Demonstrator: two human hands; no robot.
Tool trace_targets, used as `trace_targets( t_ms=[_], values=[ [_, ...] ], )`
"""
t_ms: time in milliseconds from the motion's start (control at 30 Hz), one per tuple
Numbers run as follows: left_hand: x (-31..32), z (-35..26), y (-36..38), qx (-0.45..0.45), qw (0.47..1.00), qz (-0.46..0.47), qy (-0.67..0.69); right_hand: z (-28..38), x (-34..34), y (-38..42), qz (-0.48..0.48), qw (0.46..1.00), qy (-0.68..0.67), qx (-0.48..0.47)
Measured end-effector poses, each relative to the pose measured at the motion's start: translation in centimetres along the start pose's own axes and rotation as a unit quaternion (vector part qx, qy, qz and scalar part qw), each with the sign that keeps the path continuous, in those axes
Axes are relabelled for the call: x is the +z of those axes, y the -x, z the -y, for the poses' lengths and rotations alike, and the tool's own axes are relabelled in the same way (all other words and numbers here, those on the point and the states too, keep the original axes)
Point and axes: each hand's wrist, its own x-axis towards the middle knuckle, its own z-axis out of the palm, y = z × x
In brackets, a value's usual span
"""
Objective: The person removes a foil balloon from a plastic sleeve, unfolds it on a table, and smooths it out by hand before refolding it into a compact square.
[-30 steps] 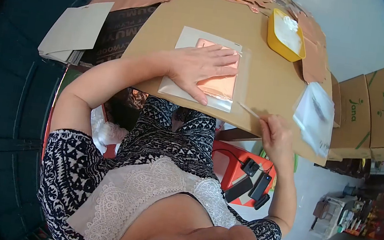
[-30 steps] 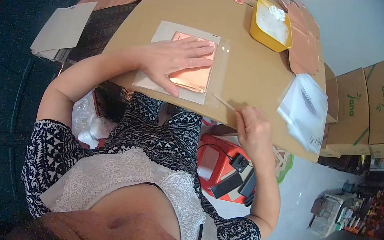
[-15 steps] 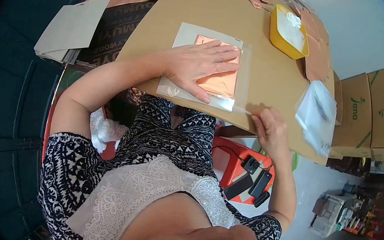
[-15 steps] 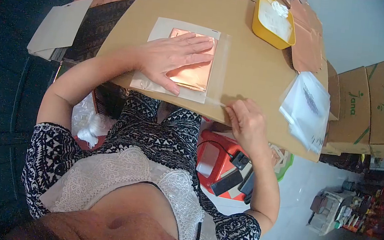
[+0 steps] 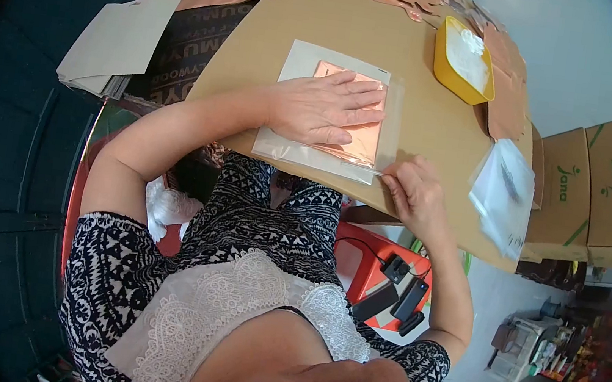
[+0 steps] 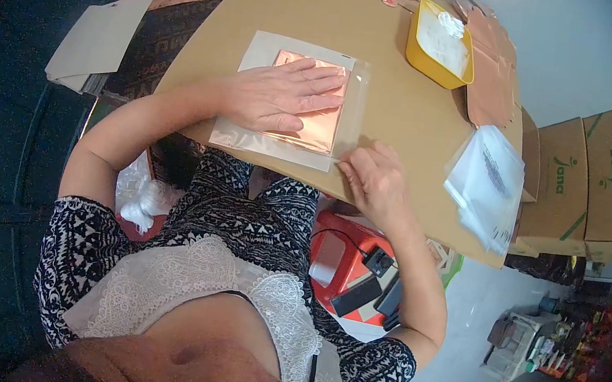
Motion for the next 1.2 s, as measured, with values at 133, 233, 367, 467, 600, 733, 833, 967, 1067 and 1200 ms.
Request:
trace_targets(
  t_ms=[133, 233, 367, 467, 600, 733, 833, 967, 1067, 1200],
  values=[
    [-0.2, -0.1, 0.2, -0.001, 1.0, 0.004, -0.006, 0.3, -0.2, -0.3, 0.024, 1.0, 0.001, 0.001],
    [-0.4, -0.3, 0.2, -0.008, 1.0, 0.01, 0.0, 0.6, -0.2, -0.4, 0.027, 1.0, -0.004, 0.01],
    [-0.6, -0.6, 0.4, -0.014, 1.0, 0.015, -0.004, 0.7, 0.2, -0.2, 0.02, 1.0, -0.013, 0.004],
    [-0.3, -0.8, 0.4, -0.002, 0.999, -0.02, -0.029, 0.8, 0.3, -0.1, 0.023, 1.0, -0.013, 0.008],
    [-0.6, -0.9, 0.4, 0.0, 0.999, -0.021, -0.032, 1.1, 0.4, -0.3, 0.02, 1.0, -0.023, 0.009],
    [-1.0, -1.0, 0.5, -0.007, 1.0, 0.009, -0.015, 1.2, 0.5, -0.3, 0.016, 0.999, -0.026, 0.014],
    [-0.7, -1.0, 0.5, 0.001, 1.0, -0.008, -0.024, 1.4, 0.5, -0.3, 0.014, 0.999, -0.022, 0.023],
    [-0.5, -1.0, 0.6, 0.005, 0.999, -0.025, -0.036, 1.2, 0.3, -0.2, 0.024, 0.999, -0.021, 0.02],
    [-0.4, -1.0, 0.8, 0.008, 0.999, -0.028, -0.032, 0.7, -0.3, 0.2, 0.036, 0.999, -0.033, 0.015],
    [-0.4, -1.1, 0.8, 0.008, 0.999, -0.026, -0.025, 0.9, -0.2, 0.1, 0.026, 0.999, -0.043, 0.014]
  ],
)
